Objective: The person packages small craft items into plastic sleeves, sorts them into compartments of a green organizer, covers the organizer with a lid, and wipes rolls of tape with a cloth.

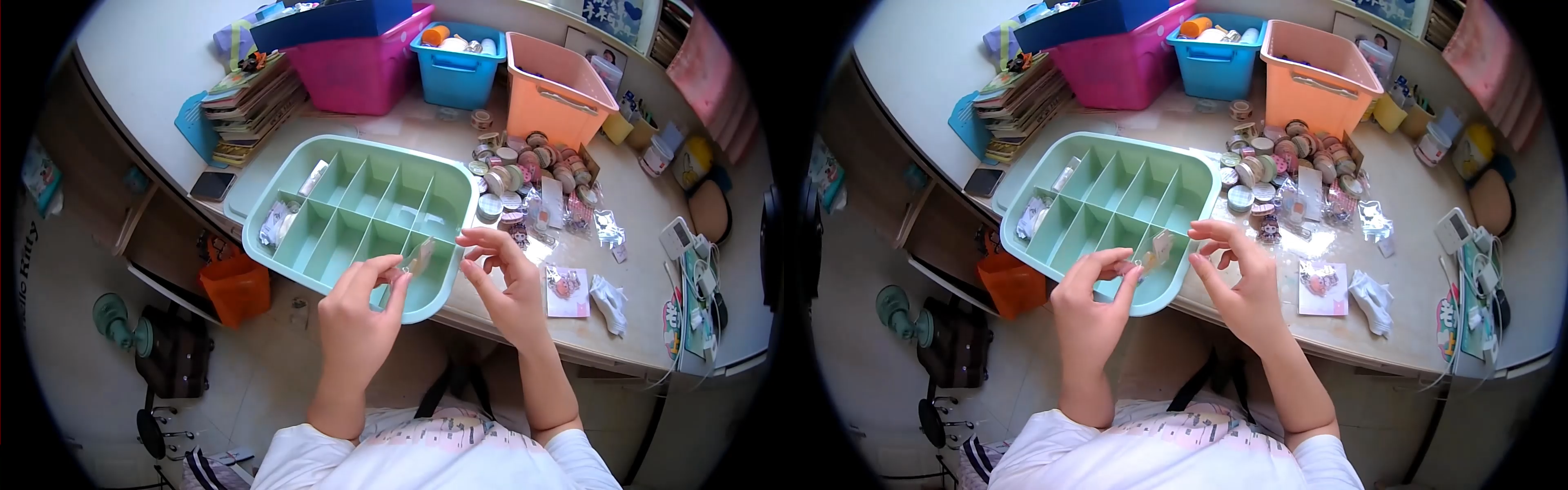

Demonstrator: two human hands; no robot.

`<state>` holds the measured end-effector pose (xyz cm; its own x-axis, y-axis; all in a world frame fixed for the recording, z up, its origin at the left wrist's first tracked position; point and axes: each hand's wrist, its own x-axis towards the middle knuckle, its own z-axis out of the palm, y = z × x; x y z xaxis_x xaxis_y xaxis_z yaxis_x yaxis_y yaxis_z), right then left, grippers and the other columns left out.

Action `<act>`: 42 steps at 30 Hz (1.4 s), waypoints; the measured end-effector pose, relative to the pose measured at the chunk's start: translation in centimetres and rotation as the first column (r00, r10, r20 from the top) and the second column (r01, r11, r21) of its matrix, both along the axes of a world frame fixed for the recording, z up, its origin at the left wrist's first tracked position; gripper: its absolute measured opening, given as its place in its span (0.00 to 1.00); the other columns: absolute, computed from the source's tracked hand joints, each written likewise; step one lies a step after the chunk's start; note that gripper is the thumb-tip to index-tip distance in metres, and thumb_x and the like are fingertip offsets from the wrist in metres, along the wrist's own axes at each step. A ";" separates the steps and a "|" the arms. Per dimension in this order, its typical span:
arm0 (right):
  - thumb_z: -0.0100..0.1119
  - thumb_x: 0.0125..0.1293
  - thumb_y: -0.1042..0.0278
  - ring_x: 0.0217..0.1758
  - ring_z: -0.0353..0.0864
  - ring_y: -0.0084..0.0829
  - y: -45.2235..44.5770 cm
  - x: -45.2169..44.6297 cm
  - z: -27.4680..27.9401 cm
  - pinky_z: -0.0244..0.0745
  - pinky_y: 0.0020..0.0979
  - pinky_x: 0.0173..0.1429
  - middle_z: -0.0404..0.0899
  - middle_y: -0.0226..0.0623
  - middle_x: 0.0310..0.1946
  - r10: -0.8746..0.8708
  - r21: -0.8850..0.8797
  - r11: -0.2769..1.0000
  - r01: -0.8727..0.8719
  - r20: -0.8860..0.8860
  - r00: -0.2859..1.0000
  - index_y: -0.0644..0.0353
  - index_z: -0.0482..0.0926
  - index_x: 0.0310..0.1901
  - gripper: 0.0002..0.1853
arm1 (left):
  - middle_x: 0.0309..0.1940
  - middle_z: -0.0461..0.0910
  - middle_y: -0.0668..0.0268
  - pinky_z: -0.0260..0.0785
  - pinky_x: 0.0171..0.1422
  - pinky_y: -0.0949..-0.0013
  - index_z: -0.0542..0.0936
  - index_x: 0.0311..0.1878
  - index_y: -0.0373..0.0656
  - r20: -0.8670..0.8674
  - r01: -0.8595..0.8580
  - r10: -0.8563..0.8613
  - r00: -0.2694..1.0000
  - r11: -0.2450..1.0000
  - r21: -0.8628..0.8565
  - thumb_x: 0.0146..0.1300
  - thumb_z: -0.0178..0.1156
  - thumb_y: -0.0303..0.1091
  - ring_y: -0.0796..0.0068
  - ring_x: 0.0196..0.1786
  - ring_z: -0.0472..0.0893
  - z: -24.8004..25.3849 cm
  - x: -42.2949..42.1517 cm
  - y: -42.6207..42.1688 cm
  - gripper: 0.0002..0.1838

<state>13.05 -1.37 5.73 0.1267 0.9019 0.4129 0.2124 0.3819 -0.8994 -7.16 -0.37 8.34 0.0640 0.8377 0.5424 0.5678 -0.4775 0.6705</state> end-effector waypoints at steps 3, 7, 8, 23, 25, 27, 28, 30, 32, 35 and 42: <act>0.70 0.69 0.77 0.46 0.87 0.27 -0.1 -0.1 0.0 0.75 0.30 0.46 0.90 0.35 0.53 -0.053 0.045 0.998 0.047 0.140 0.989 0.60 0.84 0.58 0.17 | 0.36 0.89 0.62 0.78 0.50 0.63 0.88 0.45 0.42 -0.145 -0.066 0.077 0.986 0.995 0.079 0.61 0.76 0.27 0.64 0.40 0.89 -0.6 -0.2 0.1 0.11; 0.70 0.68 0.77 0.46 0.87 0.27 -0.8 0.5 -0.1 0.75 0.30 0.47 0.90 0.35 0.52 -0.057 0.029 0.998 0.053 0.143 0.988 0.60 0.85 0.57 0.16 | 0.34 0.89 0.66 0.73 0.53 0.58 0.88 0.42 0.46 -0.189 -0.167 0.192 0.963 0.976 0.140 0.62 0.76 0.34 0.59 0.40 0.87 -0.7 0.2 -0.1 0.08; 0.70 0.68 0.78 0.46 0.87 0.27 -0.9 0.9 -0.4 0.75 0.30 0.47 0.90 0.35 0.51 -0.084 0.029 0.996 0.081 0.129 0.988 0.60 0.85 0.57 0.16 | 0.34 0.89 0.66 0.73 0.53 0.58 0.88 0.42 0.46 -0.189 -0.166 0.190 0.963 0.976 0.139 0.62 0.76 0.34 0.59 0.40 0.87 -0.6 0.2 -0.1 0.08; 0.66 0.72 0.77 0.45 0.83 0.24 -6.8 7.2 -2.8 0.74 0.29 0.52 0.89 0.34 0.44 -0.501 -0.012 0.859 0.512 0.185 0.845 0.60 0.88 0.53 0.10 | 0.34 0.88 0.62 0.75 0.44 0.60 0.83 0.39 0.41 -0.248 -0.156 0.144 0.958 0.987 -0.030 0.58 0.78 0.35 0.56 0.42 0.86 0.7 -0.7 1.0 0.13; 0.66 0.72 0.77 0.46 0.84 0.28 -7.2 7.9 -3.4 0.74 0.30 0.52 0.89 0.36 0.45 -0.520 0.004 0.845 0.534 0.234 0.821 0.60 0.88 0.53 0.10 | 0.36 0.88 0.61 0.75 0.46 0.60 0.83 0.40 0.41 -0.274 -0.140 0.104 0.956 0.983 -0.116 0.59 0.78 0.34 0.58 0.42 0.86 0.9 -1.3 1.2 0.13; 0.67 0.72 0.76 0.47 0.84 0.31 -7.7 8.5 -3.6 0.75 0.31 0.52 0.89 0.38 0.46 -0.541 0.019 0.829 0.559 0.279 0.793 0.60 0.88 0.53 0.11 | 0.39 0.87 0.60 0.74 0.48 0.60 0.83 0.42 0.41 -0.300 -0.123 0.058 0.952 0.972 -0.201 0.60 0.77 0.34 0.59 0.43 0.87 0.9 -1.3 1.2 0.13; 0.68 0.71 0.75 0.50 0.84 0.36 -7.9 8.8 -3.5 0.75 0.34 0.56 0.89 0.40 0.48 -0.559 0.040 0.805 0.591 0.383 0.735 0.60 0.87 0.54 0.12 | 0.40 0.87 0.60 0.74 0.50 0.60 0.84 0.43 0.41 -0.296 -0.122 0.081 0.952 0.985 -0.124 0.60 0.77 0.33 0.59 0.43 0.87 0.7 -1.1 1.2 0.12; 0.69 0.70 0.74 0.53 0.83 0.40 -8.6 9.6 -3.9 0.75 0.37 0.60 0.88 0.41 0.51 -0.573 0.063 0.777 0.626 0.481 0.663 0.60 0.87 0.55 0.13 | 0.40 0.87 0.60 0.73 0.52 0.60 0.84 0.43 0.42 -0.291 -0.115 0.096 0.952 0.992 -0.048 0.61 0.76 0.31 0.60 0.43 0.86 0.6 -0.4 1.0 0.12; 0.71 0.68 0.70 0.62 0.81 0.45 -9.4 10.4 -4.9 0.68 0.44 0.70 0.87 0.41 0.57 -0.535 0.229 0.766 0.601 0.745 0.398 0.60 0.85 0.59 0.18 | 0.39 0.87 0.64 0.71 0.54 0.60 0.85 0.44 0.44 -0.195 -0.135 0.237 0.952 0.893 0.429 0.61 0.75 0.29 0.60 0.42 0.85 0.4 1.4 0.3 0.10; 0.71 0.68 0.67 0.69 0.78 0.45 -10.5 9.3 -4.0 0.61 0.46 0.77 0.86 0.38 0.62 -0.464 0.155 0.797 0.583 0.776 0.427 0.59 0.84 0.62 0.22 | 0.38 0.86 0.66 0.74 0.47 0.61 0.87 0.47 0.44 -0.187 0.441 -0.401 0.897 0.771 0.460 0.59 0.74 0.23 0.62 0.45 0.86 -1.0 5.2 -2.3 0.13; 0.72 0.67 0.67 0.72 0.77 0.46 -13.2 12.4 -3.5 0.59 0.47 0.78 0.85 0.40 0.64 -0.606 0.199 0.696 0.690 0.678 0.416 0.57 0.82 0.65 0.25 | 0.73 0.72 0.49 0.65 0.75 0.51 0.65 0.81 0.42 -0.245 0.676 -0.662 0.708 0.736 -0.033 0.61 0.77 0.40 0.49 0.73 0.74 -6.0 14.7 -0.4 0.47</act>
